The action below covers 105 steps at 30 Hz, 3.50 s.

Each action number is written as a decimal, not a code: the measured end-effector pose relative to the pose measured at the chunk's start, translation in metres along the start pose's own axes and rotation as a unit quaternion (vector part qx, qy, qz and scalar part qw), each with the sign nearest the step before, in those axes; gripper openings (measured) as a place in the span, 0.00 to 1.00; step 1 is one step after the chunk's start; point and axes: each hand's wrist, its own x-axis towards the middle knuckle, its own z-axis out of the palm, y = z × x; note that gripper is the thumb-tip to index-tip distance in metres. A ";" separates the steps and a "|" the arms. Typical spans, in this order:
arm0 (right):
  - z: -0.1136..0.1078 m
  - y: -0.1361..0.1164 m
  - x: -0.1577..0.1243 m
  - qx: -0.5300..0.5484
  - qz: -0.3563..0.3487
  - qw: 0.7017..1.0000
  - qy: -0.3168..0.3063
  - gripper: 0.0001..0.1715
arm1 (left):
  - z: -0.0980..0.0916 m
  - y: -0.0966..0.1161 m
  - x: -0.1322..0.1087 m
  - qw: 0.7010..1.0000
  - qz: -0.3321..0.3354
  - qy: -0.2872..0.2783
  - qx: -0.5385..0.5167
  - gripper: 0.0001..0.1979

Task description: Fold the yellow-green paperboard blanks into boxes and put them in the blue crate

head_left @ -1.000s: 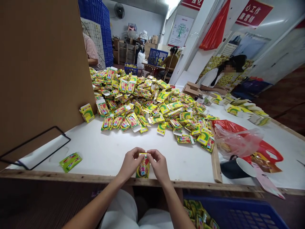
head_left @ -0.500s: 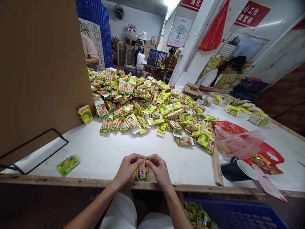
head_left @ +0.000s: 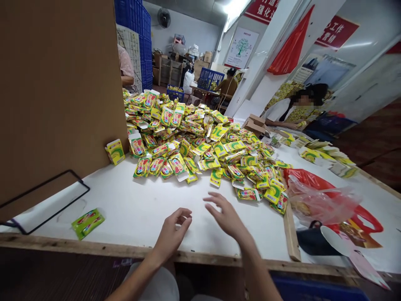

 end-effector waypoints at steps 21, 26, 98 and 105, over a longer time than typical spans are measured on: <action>0.027 -0.019 -0.005 0.269 -0.041 0.960 -0.071 0.07 | 0.003 0.000 -0.012 0.992 0.077 -0.071 -0.068 0.19; 0.062 0.005 -0.035 0.398 0.046 0.915 0.037 0.12 | 0.000 -0.002 -0.009 0.995 0.055 -0.071 -0.052 0.13; 0.066 0.013 -0.049 0.421 0.056 0.902 0.076 0.17 | 0.006 -0.002 -0.005 0.991 0.025 -0.097 -0.086 0.27; 0.062 0.018 -0.050 0.358 0.046 0.931 0.055 0.15 | 0.002 -0.003 0.001 0.990 0.024 -0.122 -0.072 0.15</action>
